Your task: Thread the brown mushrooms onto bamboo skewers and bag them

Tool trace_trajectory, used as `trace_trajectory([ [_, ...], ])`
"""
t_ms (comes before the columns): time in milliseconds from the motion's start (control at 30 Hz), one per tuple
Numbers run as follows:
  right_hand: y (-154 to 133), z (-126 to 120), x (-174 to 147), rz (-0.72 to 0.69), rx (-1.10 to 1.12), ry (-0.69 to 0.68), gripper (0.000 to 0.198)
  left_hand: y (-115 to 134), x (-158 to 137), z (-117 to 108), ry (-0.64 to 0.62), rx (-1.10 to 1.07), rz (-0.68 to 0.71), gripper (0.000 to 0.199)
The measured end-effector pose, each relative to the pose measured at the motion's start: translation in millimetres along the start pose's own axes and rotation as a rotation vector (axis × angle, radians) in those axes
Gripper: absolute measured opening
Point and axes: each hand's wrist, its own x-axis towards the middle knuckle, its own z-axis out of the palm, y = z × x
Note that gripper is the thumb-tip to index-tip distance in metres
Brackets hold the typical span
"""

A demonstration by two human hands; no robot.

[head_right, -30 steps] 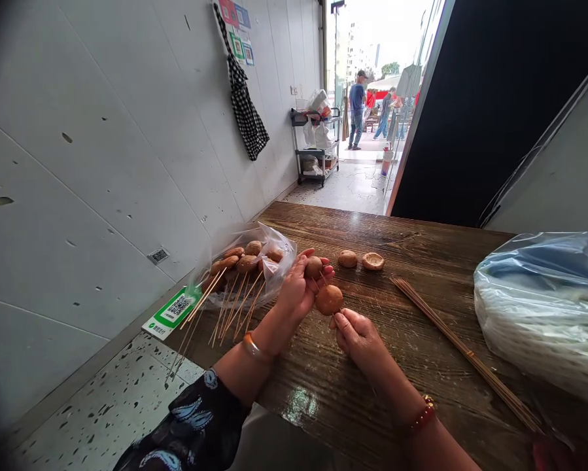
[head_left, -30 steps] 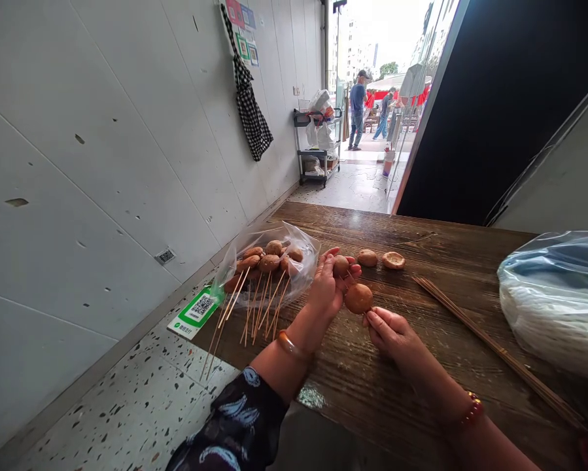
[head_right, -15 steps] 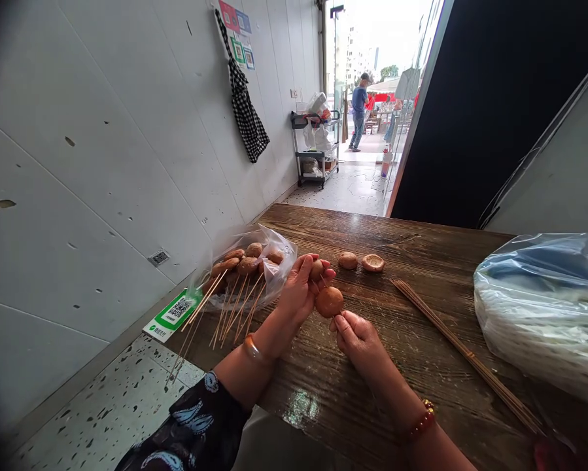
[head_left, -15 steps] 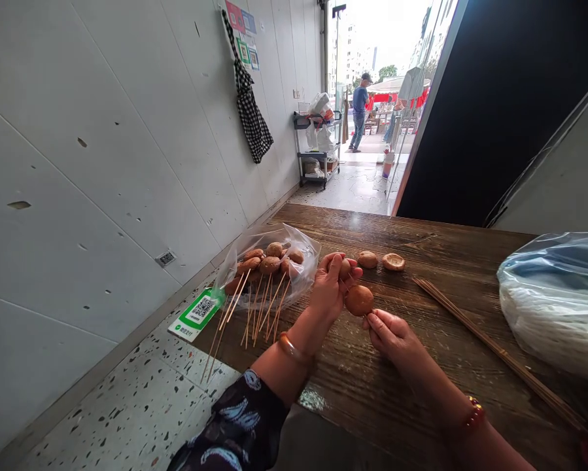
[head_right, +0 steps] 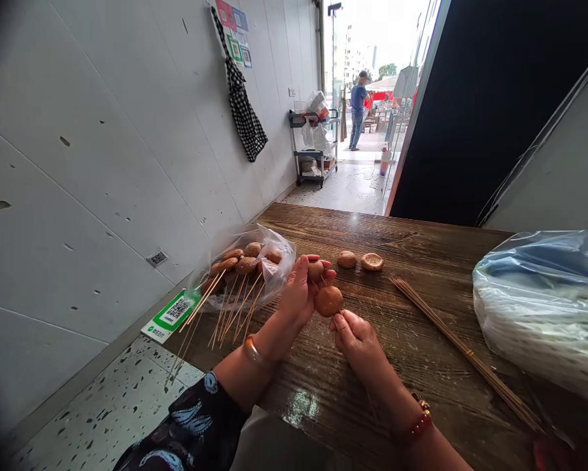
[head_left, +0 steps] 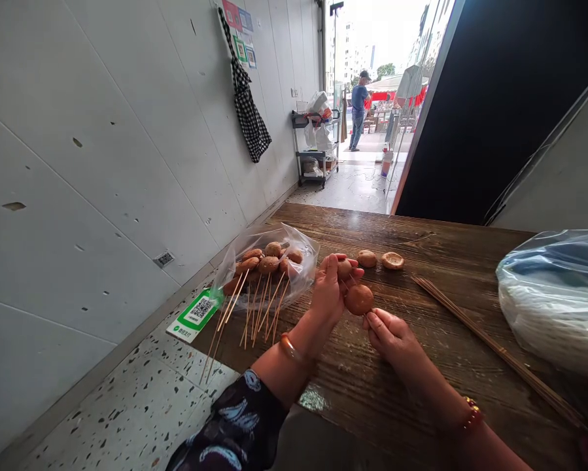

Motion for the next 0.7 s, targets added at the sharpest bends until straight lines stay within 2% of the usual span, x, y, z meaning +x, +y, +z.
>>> trace_trajectory([
  [233, -5.0, 0.3, 0.2, -0.026, -0.074, 0.040, 0.041, -4.8, -1.2, 0.5, -0.062, 0.050, 0.023, 0.037],
  [700, -12.5, 1.2, -1.8, -0.018, -0.071, 0.050, 0.040, -7.5, -6.3, 5.1, -0.069, 0.053, 0.008, 0.039],
])
